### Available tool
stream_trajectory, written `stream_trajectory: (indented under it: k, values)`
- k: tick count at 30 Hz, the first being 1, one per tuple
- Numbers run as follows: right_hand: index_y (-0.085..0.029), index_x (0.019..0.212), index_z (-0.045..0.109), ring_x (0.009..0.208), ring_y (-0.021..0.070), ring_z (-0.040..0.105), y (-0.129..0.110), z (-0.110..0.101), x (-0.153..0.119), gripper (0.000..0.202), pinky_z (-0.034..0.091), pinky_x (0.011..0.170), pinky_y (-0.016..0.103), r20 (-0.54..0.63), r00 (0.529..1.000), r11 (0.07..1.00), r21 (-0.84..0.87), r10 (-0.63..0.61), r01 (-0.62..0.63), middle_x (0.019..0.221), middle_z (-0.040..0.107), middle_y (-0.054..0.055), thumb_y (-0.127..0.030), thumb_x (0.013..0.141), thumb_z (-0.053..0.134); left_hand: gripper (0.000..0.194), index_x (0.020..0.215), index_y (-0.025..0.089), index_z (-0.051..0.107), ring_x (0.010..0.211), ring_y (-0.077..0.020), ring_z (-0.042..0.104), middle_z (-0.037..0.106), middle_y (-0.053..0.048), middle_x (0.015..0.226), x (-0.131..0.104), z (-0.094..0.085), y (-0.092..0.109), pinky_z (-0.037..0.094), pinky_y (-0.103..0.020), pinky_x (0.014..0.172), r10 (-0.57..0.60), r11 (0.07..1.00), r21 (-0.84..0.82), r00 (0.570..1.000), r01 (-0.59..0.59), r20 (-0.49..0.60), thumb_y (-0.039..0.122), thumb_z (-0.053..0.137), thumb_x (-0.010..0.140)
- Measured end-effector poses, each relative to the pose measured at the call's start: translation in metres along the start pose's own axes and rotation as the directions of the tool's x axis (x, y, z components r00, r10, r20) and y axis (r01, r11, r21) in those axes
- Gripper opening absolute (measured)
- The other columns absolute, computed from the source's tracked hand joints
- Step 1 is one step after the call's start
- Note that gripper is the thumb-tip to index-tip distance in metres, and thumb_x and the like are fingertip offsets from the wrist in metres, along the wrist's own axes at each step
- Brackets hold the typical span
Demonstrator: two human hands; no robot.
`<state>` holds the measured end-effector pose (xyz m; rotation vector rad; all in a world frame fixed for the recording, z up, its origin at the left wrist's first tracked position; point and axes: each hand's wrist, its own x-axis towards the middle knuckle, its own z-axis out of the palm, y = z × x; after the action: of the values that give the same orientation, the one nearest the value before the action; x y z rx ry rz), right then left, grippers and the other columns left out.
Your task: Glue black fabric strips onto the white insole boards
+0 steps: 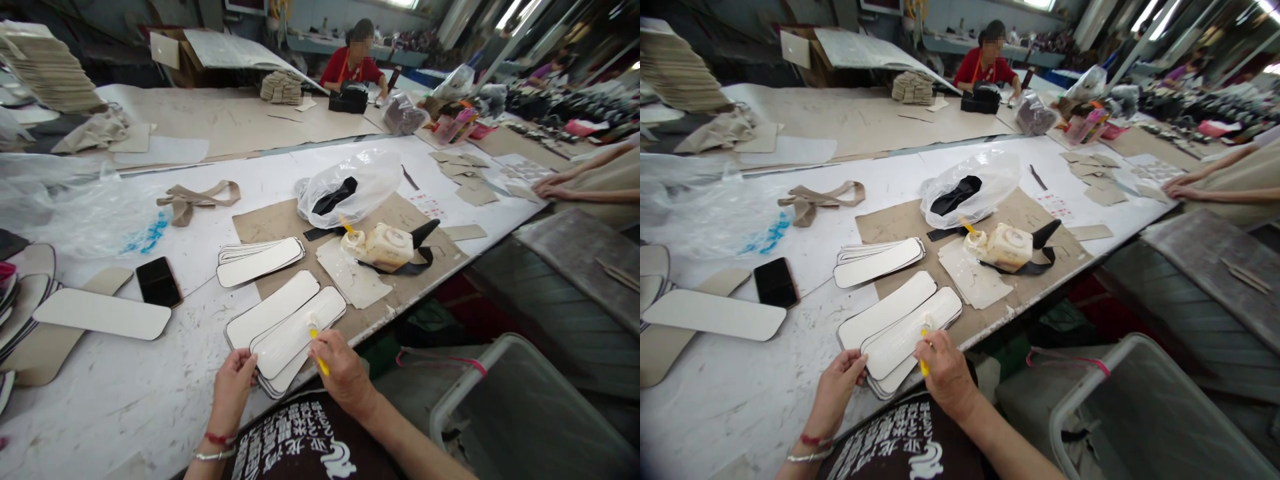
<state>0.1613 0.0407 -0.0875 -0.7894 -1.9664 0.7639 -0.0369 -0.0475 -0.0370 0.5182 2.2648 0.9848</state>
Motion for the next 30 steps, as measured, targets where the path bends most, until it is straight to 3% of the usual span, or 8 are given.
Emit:
stream_trajectory:
  k: [5, 9, 12, 16, 20, 23, 26, 30]
  values:
    - [-0.016, 0.096, 0.053, 0.089, 0.0151, 0.051, -0.040, 0.004, -0.004, 0.012, 0.046, 0.078, 0.028, 0.107, 0.991, 0.913, 0.391, 0.085, -0.120, 0.092, 0.052, 0.008, -0.014, 0.085, 0.048, 0.060, 0.078, 0.014, 0.051, 0.055, -0.0178, 0.047, 0.052, -0.004, 0.057, -0.001, 0.000, 0.002, 0.037, -0.025, 0.048, -0.003, 1.000, -0.017, 1.000, 0.003, 0.012, 0.062, 0.069, 0.047]
    - [-0.016, 0.089, 0.054, 0.085, 0.0134, 0.052, -0.035, 0.009, 0.001, 0.008, 0.045, 0.078, 0.027, 0.116, 0.958, 0.770, 0.574, 0.262, -0.280, 0.086, 0.054, 0.005, -0.017, 0.087, 0.046, 0.055, 0.080, 0.013, 0.051, 0.054, -0.0163, 0.046, 0.052, -0.003, 0.058, -0.002, -0.002, 0.001, 0.037, -0.024, 0.048, -0.001, 0.999, -0.036, 0.999, 0.002, 0.038, 0.057, 0.067, 0.050]
    - [-0.016, 0.086, 0.054, 0.084, 0.0141, 0.051, -0.019, 0.013, 0.002, 0.009, 0.044, 0.076, 0.028, 0.069, 0.940, 0.804, 0.499, 0.335, -0.323, 0.085, 0.054, 0.006, -0.019, 0.088, 0.046, 0.054, 0.081, 0.012, 0.051, 0.054, -0.0160, 0.046, 0.052, -0.003, 0.058, -0.003, -0.003, 0.001, 0.038, -0.024, 0.049, 0.002, 0.999, -0.043, 0.999, 0.000, 0.050, 0.055, 0.066, 0.052]
    - [-0.016, 0.090, 0.055, 0.089, 0.0159, 0.050, -0.011, 0.010, 0.005, 0.010, 0.043, 0.081, 0.031, -0.071, 0.944, 0.881, 0.388, 0.323, -0.272, 0.089, 0.054, 0.007, -0.018, 0.087, 0.046, 0.054, 0.079, 0.013, 0.051, 0.054, -0.0168, 0.047, 0.052, -0.003, 0.056, -0.004, -0.003, 0.005, 0.037, -0.024, 0.048, 0.009, 0.999, -0.043, 0.999, -0.007, 0.048, 0.057, 0.066, 0.051]
    - [-0.015, 0.086, 0.055, 0.084, 0.0152, 0.051, -0.011, 0.009, 0.011, 0.013, 0.044, 0.076, 0.029, 0.053, 0.930, 0.823, 0.449, 0.365, -0.348, 0.084, 0.055, 0.007, -0.023, 0.089, 0.045, 0.061, 0.079, 0.013, 0.051, 0.054, -0.0178, 0.047, 0.052, -0.004, 0.056, -0.003, -0.003, 0.006, 0.038, -0.025, 0.048, -0.013, 0.999, -0.042, 0.999, 0.015, 0.050, 0.061, 0.069, 0.047]
    - [-0.015, 0.085, 0.054, 0.083, 0.0149, 0.051, 0.005, 0.005, 0.015, 0.012, 0.044, 0.077, 0.029, -0.011, 0.931, 0.870, 0.360, 0.364, -0.336, 0.084, 0.054, 0.006, -0.022, 0.089, 0.045, 0.066, 0.082, 0.012, 0.052, 0.055, -0.0183, 0.048, 0.053, -0.004, 0.057, 0.000, -0.002, 0.005, 0.039, -0.025, 0.048, -0.027, 0.999, -0.036, 0.999, 0.028, 0.036, 0.064, 0.071, 0.045]
    - [-0.016, 0.090, 0.054, 0.087, 0.0142, 0.051, 0.029, -0.018, 0.023, 0.008, 0.043, 0.079, 0.028, -0.137, 0.946, 0.938, 0.236, 0.292, -0.255, 0.087, 0.053, 0.006, -0.017, 0.088, 0.046, 0.070, 0.083, 0.012, 0.052, 0.054, -0.0181, 0.047, 0.053, -0.004, 0.056, 0.001, 0.000, 0.004, 0.039, -0.026, 0.047, -0.043, 0.998, -0.052, 0.999, 0.044, 0.019, 0.064, 0.073, 0.042]
    - [-0.017, 0.093, 0.052, 0.089, 0.0145, 0.050, 0.058, -0.076, 0.042, 0.009, 0.042, 0.082, 0.029, -0.222, 0.957, 0.978, 0.131, 0.187, -0.160, 0.090, 0.051, 0.006, -0.014, 0.087, 0.046, 0.073, 0.083, 0.012, 0.052, 0.053, -0.0186, 0.046, 0.053, -0.004, 0.056, 0.001, 0.003, 0.002, 0.039, -0.026, 0.046, -0.066, 0.997, -0.051, 0.998, 0.064, -0.025, 0.065, 0.075, 0.038]
